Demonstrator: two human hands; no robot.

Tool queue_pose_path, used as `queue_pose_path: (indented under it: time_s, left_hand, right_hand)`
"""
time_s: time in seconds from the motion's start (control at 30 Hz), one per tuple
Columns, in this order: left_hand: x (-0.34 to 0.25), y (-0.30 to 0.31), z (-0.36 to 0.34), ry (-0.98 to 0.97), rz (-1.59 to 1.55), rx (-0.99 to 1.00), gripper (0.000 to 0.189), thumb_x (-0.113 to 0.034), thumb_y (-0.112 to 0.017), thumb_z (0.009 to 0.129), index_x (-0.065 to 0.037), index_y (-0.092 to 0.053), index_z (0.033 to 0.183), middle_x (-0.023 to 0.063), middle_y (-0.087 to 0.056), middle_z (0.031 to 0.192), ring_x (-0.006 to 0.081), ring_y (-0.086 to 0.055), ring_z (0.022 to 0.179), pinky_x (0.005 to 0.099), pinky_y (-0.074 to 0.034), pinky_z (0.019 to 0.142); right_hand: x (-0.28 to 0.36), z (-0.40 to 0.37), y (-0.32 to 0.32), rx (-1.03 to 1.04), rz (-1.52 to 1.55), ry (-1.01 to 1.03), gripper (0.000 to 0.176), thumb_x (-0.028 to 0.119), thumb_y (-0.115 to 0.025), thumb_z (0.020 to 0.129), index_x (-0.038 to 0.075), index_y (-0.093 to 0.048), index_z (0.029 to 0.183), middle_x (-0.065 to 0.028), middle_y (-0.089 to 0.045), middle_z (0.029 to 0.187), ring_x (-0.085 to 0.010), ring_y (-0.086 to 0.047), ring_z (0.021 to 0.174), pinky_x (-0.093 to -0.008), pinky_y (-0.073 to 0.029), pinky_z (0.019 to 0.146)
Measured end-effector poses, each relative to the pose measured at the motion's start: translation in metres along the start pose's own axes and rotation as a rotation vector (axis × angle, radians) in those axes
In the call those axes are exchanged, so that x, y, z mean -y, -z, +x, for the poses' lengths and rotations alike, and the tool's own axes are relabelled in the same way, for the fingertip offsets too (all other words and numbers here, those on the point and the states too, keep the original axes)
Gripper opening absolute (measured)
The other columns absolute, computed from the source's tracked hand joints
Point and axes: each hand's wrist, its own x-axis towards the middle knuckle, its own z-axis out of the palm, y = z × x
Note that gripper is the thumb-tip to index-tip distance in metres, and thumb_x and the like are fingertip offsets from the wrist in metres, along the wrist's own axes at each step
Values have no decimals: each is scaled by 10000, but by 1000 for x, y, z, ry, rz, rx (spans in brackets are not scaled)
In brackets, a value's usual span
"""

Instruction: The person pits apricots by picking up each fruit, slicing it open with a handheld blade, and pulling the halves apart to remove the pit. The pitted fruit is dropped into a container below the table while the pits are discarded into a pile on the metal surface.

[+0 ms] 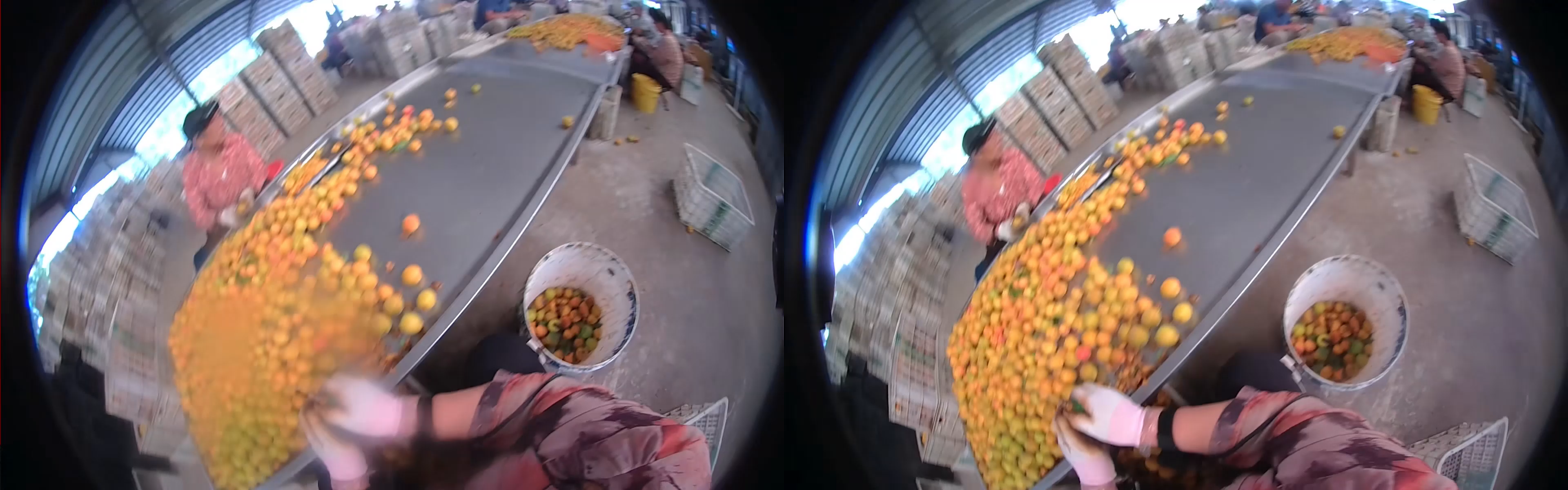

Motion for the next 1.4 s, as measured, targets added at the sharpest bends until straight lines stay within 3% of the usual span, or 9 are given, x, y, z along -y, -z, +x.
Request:
queue_pose_path:
  time_s: [0.1, 0.17, 0.37, 0.43, 0.63, 0.83, 0.93, 1.2, 1.4]
  left_hand:
    - [-34, 3, 15, 268, -149, 11, 422, -368, -437, 1011, -18, -545, 1219, 151, -582, 1187, 231, -574, 1073, 372, -486, 920]
    - [-69, 10, 30, 711, -654, 16, 456, -330, -383, 1027, 18, -497, 1300, 175, -560, 1256, 274, -553, 1146, 395, -471, 971]
    - [-67, 22, 34, 999, -980, 92, 419, -387, -386, 1024, -57, -565, 1209, 94, -617, 1176, 235, -596, 1095, 372, -510, 916]
    - [-62, 21, 34, 1226, -1263, 29, 393, -432, -414, 1007, -107, -595, 1134, 57, -645, 1074, 191, -650, 866, 322, -553, 710]
    - [-73, 44, 33, 1209, -1318, 245, 345, -496, -457, 985, -184, -574, 898, -50, -476, 599, 86, -347, 402, 227, -213, 341]
    - [-79, 68, 2, 1205, -1174, 113, 360, -504, -489, 977, -160, -560, 898, -14, -469, 647, 117, -426, 507, 250, -302, 433]
    - [-68, 80, -19, 929, -1044, 122, 393, -445, -547, 964, -114, -618, 1163, 68, -693, 1042, 186, -636, 860, 285, -471, 645]
    - [5, 112, -53, 1002, -1922, 122, 389, -374, -540, 971, -79, -597, 1218, 115, -669, 1062, 271, -617, 1023, 388, -497, 828]
    - [-7, 123, -36, 1173, -1573, 46, 491, -598, -398, 984, -140, -563, 1048, 27, -585, 802, 152, -500, 531, 262, -378, 412]
  right_hand:
    - [2, 0, -2, 27, 17, -66, 351, 323, -617, 846, -10, -528, 909, -230, -556, 870, -431, -576, 845, -460, -483, 720]
    - [2, 0, 0, 68, -9, -83, 343, 312, -631, 843, -9, -524, 902, -223, -556, 862, -426, -580, 832, -451, -485, 701]
    - [17, 1, 14, 152, 19, -21, 309, 278, -643, 840, -12, -546, 884, -213, -563, 871, -414, -597, 838, -443, -489, 697]
    - [16, -2, 10, 135, 80, 36, 315, 278, -651, 830, -13, -551, 894, -213, -562, 876, -413, -597, 831, -442, -488, 691]
    - [21, -13, 7, 74, 129, 24, 303, 281, -640, 838, -5, -550, 878, -204, -602, 812, -426, -606, 805, -425, -492, 676]
    - [62, -37, 15, -29, 685, -677, 274, 248, -576, 908, 22, -634, 1050, 2, -568, 708, -88, -501, 625, -264, -415, 550]
    - [49, -55, 8, -58, 632, -555, 291, 238, -571, 915, 1, -628, 1073, -10, -598, 767, -89, -503, 696, -263, -443, 644]
    - [-7, -85, -32, -58, 238, -225, 327, 250, -580, 906, -11, -624, 1097, -119, -677, 907, -172, -599, 832, -309, -481, 810]
    - [-34, -95, -56, -47, 135, -225, 342, 250, -575, 911, -6, -620, 1134, -130, -686, 958, -190, -621, 895, -317, -479, 855]
